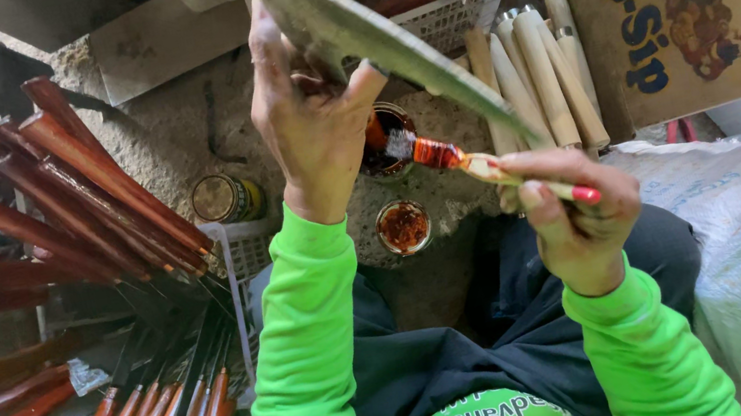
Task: The person paints the wooden handle of a sickle with reddish-brown varnish using a small brush. They repeatedly dip the brush into a can and apply the finish along the handle, rotating the sickle to cover all sides.
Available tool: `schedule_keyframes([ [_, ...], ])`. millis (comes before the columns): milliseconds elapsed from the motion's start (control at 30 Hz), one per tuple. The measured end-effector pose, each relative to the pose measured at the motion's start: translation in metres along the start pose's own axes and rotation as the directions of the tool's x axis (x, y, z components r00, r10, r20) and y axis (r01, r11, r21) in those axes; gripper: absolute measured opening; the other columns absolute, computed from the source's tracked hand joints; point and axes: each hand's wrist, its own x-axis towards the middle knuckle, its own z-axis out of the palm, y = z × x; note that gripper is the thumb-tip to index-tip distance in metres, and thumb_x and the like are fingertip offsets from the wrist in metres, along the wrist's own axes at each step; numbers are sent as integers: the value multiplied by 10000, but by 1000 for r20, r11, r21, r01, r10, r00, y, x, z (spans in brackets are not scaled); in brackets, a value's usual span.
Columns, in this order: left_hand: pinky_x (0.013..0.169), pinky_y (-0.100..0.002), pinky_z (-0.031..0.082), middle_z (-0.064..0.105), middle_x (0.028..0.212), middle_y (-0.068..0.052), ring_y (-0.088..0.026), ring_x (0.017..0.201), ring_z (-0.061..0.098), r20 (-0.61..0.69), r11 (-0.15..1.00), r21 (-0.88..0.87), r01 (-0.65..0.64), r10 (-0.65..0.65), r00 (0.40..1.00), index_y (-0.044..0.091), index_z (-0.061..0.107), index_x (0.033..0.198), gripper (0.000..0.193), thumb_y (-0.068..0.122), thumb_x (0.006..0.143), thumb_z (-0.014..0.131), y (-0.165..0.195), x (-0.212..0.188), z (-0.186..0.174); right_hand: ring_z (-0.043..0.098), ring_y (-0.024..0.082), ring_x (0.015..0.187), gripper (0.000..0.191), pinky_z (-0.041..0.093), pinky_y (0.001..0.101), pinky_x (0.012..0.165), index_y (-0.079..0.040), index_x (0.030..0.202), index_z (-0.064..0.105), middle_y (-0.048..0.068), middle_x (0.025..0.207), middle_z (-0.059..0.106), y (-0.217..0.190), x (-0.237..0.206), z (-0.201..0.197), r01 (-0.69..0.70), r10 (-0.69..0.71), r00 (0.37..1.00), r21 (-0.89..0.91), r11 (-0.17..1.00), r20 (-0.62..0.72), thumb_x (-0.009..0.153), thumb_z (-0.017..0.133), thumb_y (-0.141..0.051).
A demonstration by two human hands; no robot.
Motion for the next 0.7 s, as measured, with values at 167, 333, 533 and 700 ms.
schedule_keyframes([
  [167,990,-271,629,709,1264,-80,-138,1091,753,162,937,-165,308,-283,946,21,448,1514,717,132,975,907,15,4,-4,723,191,870,203,564,274,790,-4,1191,692,137,1049,725,-9,-3,-15,125,-82,957,-139,982,280,1001,624,-33],
  [333,986,-268,638,712,1242,-86,-121,1095,714,262,843,-375,386,-303,916,-6,485,1462,650,124,983,904,25,7,-8,684,154,728,410,546,266,649,-52,1235,711,152,1157,681,-19,-5,-24,164,-28,872,-238,957,488,867,582,78],
  [533,982,-267,639,728,1263,-89,-122,1099,726,287,843,-348,411,-321,902,3,505,1453,577,142,1031,874,30,8,-8,647,158,684,551,533,286,595,-78,1242,721,155,1193,660,-24,-1,-21,192,27,817,-315,929,576,767,571,157],
  [700,896,-230,663,759,1229,-68,-83,1022,755,259,938,-134,319,-278,925,49,497,1489,665,199,974,890,28,6,-13,677,225,840,552,547,315,675,-78,1278,690,163,1210,636,-21,10,-11,302,-73,792,-286,909,606,776,620,139],
])
